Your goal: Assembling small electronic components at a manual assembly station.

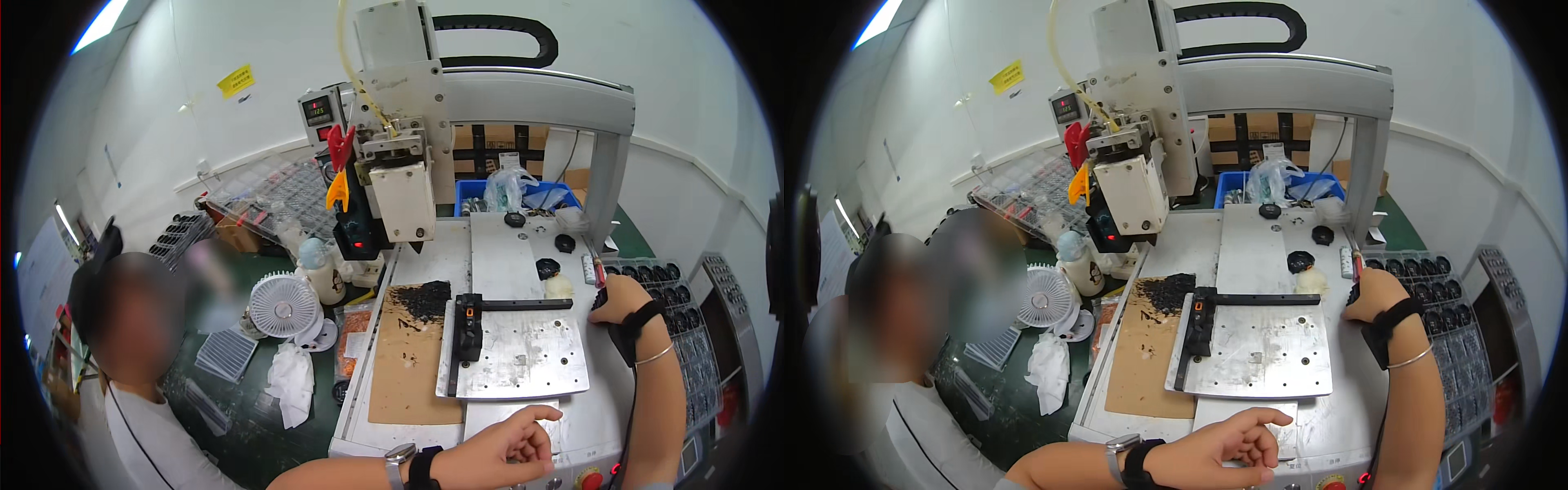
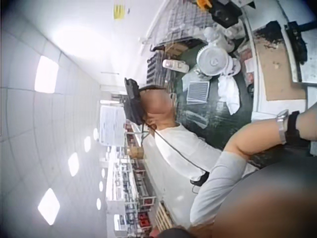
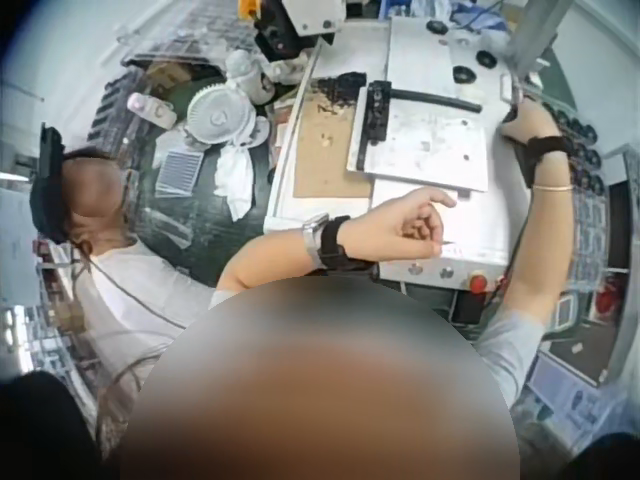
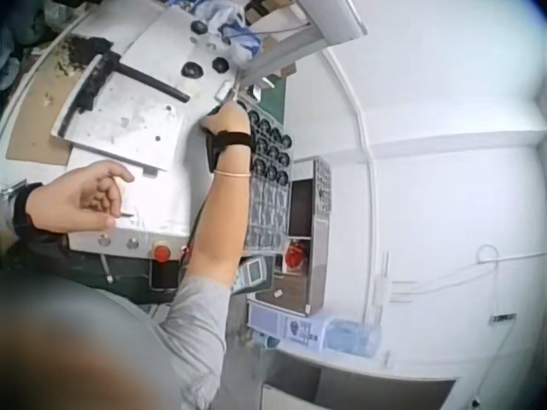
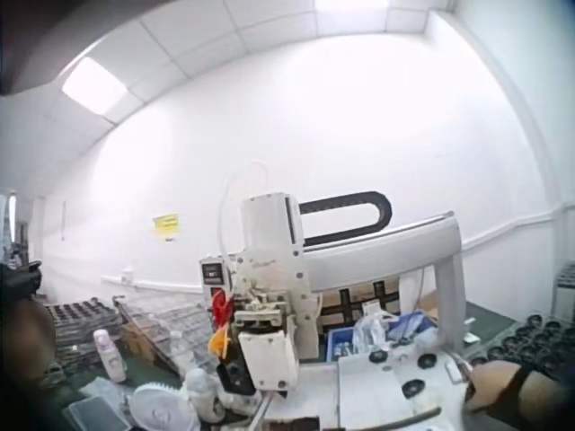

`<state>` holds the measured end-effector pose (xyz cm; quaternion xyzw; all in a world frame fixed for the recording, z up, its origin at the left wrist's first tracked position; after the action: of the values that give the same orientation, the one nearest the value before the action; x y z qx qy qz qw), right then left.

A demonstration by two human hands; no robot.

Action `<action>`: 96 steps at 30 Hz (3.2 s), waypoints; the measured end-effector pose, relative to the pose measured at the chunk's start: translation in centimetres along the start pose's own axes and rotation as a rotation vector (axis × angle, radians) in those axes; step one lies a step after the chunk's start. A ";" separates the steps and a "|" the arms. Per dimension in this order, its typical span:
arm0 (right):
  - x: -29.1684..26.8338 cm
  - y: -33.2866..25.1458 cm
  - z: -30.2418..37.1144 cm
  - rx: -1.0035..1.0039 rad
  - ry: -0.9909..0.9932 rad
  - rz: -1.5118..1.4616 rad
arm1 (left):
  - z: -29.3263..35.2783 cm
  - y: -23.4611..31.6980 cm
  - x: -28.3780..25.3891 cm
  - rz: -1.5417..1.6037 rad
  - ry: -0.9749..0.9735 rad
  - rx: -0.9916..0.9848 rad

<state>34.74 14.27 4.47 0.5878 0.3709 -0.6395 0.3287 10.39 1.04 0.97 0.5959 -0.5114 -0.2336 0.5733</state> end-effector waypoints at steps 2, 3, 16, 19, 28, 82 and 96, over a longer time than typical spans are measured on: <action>0.3 -0.4 0.0 0.016 -0.020 -0.014 | 0.0 -0.1 -0.2 0.007 0.001 0.008; 0.0 -0.5 0.0 0.003 -0.024 -0.026 | 0.0 -0.1 -0.3 0.000 -0.001 0.002; -2.3 -1.3 1.8 -0.165 0.072 -0.153 | 0.4 0.3 0.0 0.005 -0.050 0.029; -2.8 -1.7 2.0 -0.167 0.093 -0.163 | 0.1 0.4 -0.2 -0.010 -0.061 0.034; -5.7 -15.1 12.6 -0.765 0.054 -0.435 | -0.2 7.3 -8.4 -0.138 0.182 0.235; -2.4 -23.6 9.2 -0.441 0.185 0.118 | 25.3 20.4 -11.3 -1.250 1.129 0.496; -2.1 -23.2 9.1 -0.389 0.122 0.141 | 35.7 4.4 -23.4 -1.802 1.042 -0.495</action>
<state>10.44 18.24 8.87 0.5756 0.4644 -0.4943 0.4569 -30.57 6.49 -10.55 0.6474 0.4870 -0.3849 0.4423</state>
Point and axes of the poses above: each hand's wrist, its own z-axis away from the middle knuckle, its own x-axis out of the palm, y = z × x, the point moved 10 cm from there along -z, towards the middle knuckle, and after that the axes turned 13 degrees about x, right-handed, at the moved point
